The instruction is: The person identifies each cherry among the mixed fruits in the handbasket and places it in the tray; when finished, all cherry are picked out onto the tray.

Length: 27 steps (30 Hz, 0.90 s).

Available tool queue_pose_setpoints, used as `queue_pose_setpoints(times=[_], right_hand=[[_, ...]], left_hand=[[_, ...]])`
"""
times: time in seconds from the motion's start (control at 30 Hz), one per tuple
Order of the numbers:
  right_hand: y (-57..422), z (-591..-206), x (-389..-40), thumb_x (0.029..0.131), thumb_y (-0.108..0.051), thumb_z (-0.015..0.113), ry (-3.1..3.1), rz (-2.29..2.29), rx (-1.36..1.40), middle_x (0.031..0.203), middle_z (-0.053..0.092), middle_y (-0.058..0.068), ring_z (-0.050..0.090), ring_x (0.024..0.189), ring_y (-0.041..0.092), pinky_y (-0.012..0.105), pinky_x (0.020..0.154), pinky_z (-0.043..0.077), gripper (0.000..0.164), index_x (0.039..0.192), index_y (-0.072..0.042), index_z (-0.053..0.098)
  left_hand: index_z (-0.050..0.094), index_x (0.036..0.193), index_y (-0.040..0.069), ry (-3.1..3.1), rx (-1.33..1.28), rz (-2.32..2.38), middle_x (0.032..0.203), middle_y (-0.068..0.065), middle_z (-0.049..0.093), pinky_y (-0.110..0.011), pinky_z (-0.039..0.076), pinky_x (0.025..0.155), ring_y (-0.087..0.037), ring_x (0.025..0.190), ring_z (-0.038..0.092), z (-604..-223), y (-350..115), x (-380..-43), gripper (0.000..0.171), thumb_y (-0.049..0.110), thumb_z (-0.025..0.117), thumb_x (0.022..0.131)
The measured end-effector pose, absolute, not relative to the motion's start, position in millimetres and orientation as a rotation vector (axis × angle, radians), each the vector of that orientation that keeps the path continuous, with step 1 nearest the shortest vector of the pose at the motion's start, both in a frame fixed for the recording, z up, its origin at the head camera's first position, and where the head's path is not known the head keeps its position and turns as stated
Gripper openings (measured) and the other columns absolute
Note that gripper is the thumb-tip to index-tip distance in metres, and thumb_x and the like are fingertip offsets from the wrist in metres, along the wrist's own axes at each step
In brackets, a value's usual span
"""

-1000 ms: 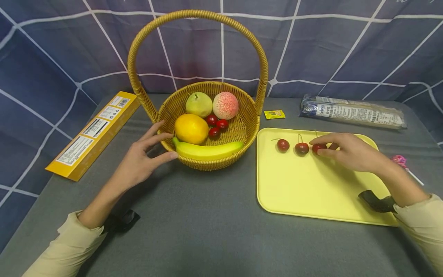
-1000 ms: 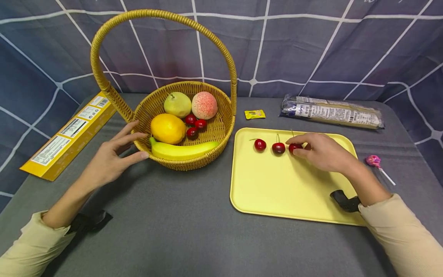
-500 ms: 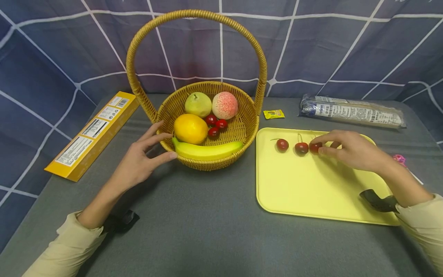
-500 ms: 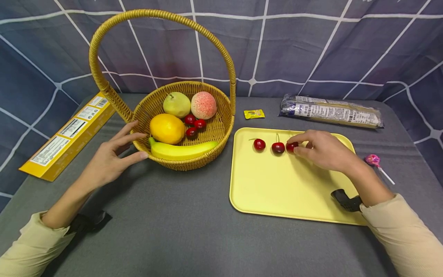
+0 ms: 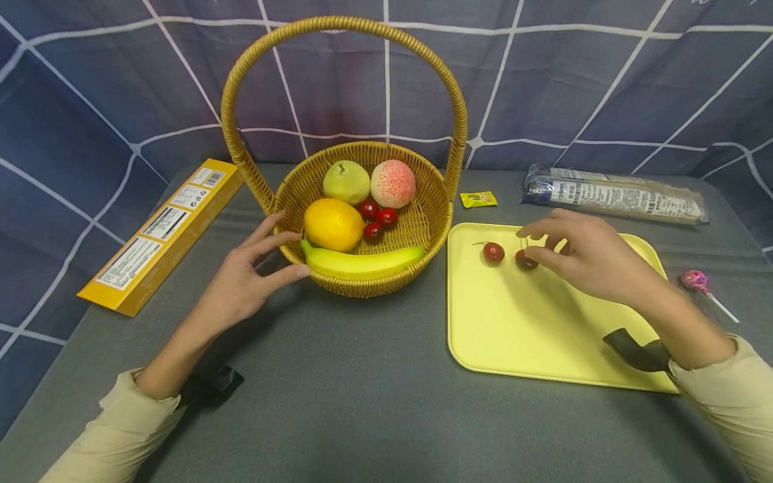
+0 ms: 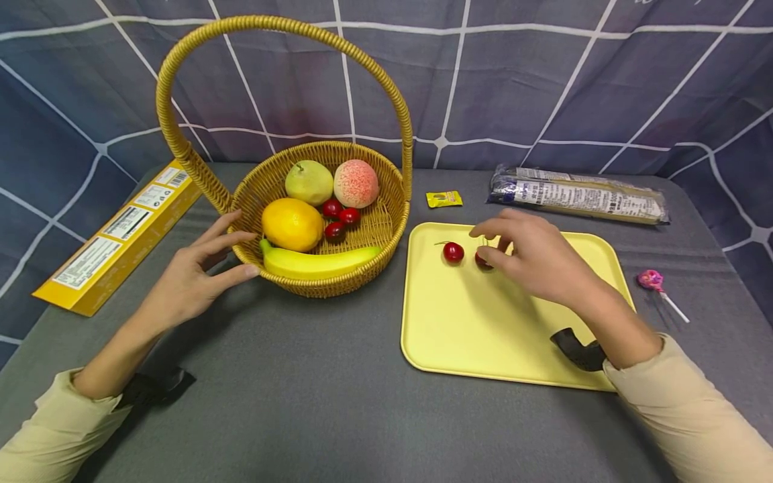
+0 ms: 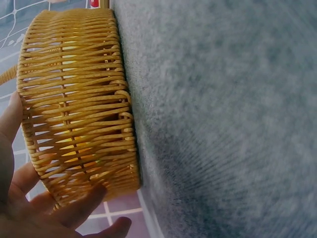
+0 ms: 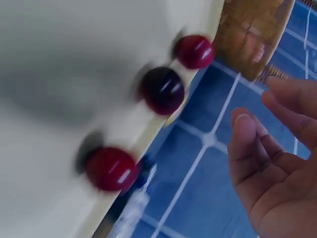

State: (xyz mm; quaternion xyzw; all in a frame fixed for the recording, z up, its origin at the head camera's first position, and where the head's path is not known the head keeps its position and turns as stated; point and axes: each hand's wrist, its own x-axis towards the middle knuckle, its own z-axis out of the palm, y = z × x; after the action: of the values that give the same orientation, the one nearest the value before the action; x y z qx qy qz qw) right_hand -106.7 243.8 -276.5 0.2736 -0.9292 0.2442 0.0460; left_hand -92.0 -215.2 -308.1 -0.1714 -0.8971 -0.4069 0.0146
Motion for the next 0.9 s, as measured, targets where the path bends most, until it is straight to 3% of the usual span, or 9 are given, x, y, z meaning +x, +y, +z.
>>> queue_pose_setpoints(times=[0.23,0.53,0.9], right_hand=[[188.2,-252.4,-117.0,0.093,-0.009,0.068,-2.791,0.773,1.0,0.092,0.061,-0.003,0.06,0.061,0.003,0.029,0.059,0.049,0.022,0.115,-0.011,0.071],[118.2,-250.9,-154.7,0.089,-0.011,0.069,-2.772,0.868,1.269,0.105,0.067,0.005,0.059,0.084,0.021,0.036,0.077,0.047,0.026,0.114,-0.006,0.071],[67.3,-268.5,-185.2,0.089,-0.01,0.069,-3.023,0.791,1.308,0.115,0.068,0.009,0.06,0.087,0.02,0.032,0.081,0.048,0.034,0.122,-0.004,0.069]], left_hand=[[0.061,0.132,0.004,-2.789,-0.513,-1.268,0.16,-0.007,0.026,-0.066,0.027,0.108,-0.037,0.143,0.027,-308.1,-215.2,-93.0,0.049,0.023,0.076,0.09],[0.061,0.133,0.004,-2.799,-0.514,-1.275,0.161,-0.005,0.025,-0.067,0.032,0.105,-0.035,0.143,0.027,-309.2,-216.5,-93.6,0.049,0.023,0.075,0.09],[0.06,0.134,0.004,-2.798,-0.517,-1.281,0.161,-0.005,0.025,-0.066,0.035,0.103,-0.037,0.141,0.03,-309.5,-216.3,-93.7,0.049,0.022,0.075,0.09]])
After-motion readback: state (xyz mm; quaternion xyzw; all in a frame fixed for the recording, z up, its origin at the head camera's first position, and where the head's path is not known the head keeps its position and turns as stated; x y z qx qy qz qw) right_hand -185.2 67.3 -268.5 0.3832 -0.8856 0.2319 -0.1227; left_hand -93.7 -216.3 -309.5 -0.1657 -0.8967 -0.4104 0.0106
